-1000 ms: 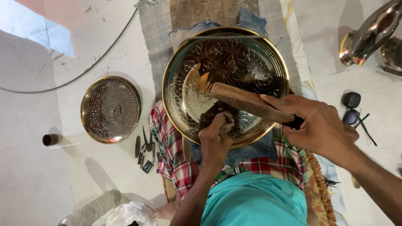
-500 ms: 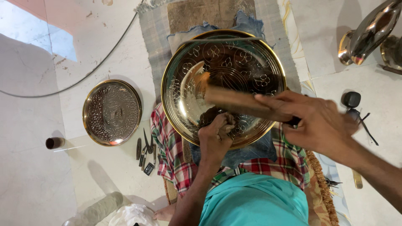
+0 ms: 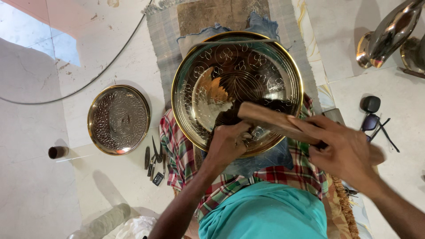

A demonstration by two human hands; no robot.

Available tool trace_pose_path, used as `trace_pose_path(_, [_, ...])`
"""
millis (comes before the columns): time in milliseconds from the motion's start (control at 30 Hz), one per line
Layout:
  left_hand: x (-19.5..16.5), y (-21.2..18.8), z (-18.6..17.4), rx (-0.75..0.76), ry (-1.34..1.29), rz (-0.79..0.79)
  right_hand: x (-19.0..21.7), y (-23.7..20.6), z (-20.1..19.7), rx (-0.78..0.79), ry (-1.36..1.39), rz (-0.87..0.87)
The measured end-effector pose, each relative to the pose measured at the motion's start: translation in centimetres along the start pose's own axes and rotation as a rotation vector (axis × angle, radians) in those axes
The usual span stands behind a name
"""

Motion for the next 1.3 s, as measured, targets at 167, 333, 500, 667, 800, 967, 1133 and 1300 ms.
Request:
trace_pose_path(167, [0.4, 1.4, 1.1, 0.293, 0.007, 0.063, -2.9, -4.6, 1.7, -0.103, -0.208, 0.054])
trace_pose_path(333, [-1.2, 2.7, 0.9, 0.397, -0.037, 0.272, -3.9, -10.2, 5.0, -0.497, 0.213, -0.155])
trace_pose_path(500, [-2.6, 3.8, 0.7, 0.493, -0.069, 0.469, -6.2, -12.3, 7.9, -0.550, 0.076, 0.051])
trace_pose_path(667, [-1.8, 2.7, 0.5, 0.330, -0.068, 0.236, -6.5, -11.6, 7.1, -0.509, 0.290, 0.104])
trace_pose_path(800, [-0.9, 1.5, -0.3, 0.160, -0.158, 0.199, -4.7, -9.2, 4.0, -0.543, 0.359, -0.016])
trace_pose_path(967, [0.6, 0.9, 0.1, 0.122, -0.138, 0.084, 0.1, -4.7, 0.0, -0.281, 0.068, -0.302])
trace_pose_path(1133, [0.6, -0.4, 0.1, 0.003, -0.104, -0.118, 4.2, -0.7, -1.9, -0.161, -0.050, -0.367])
trace_pose_path(1300, [-1.2, -2.1, -0.7, -0.327, -0.119, -0.184, 6.5, 2.5, -2.1, 0.094, -0.173, -0.087])
Point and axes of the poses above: each hand's wrist, its own y-axis towards the middle knuckle, its own z-axis out of the palm, x = y × z, the point moved 7 cm from there along y, towards the middle knuckle, and after that the axes turned 4 degrees about z, right-handed, at the moved point
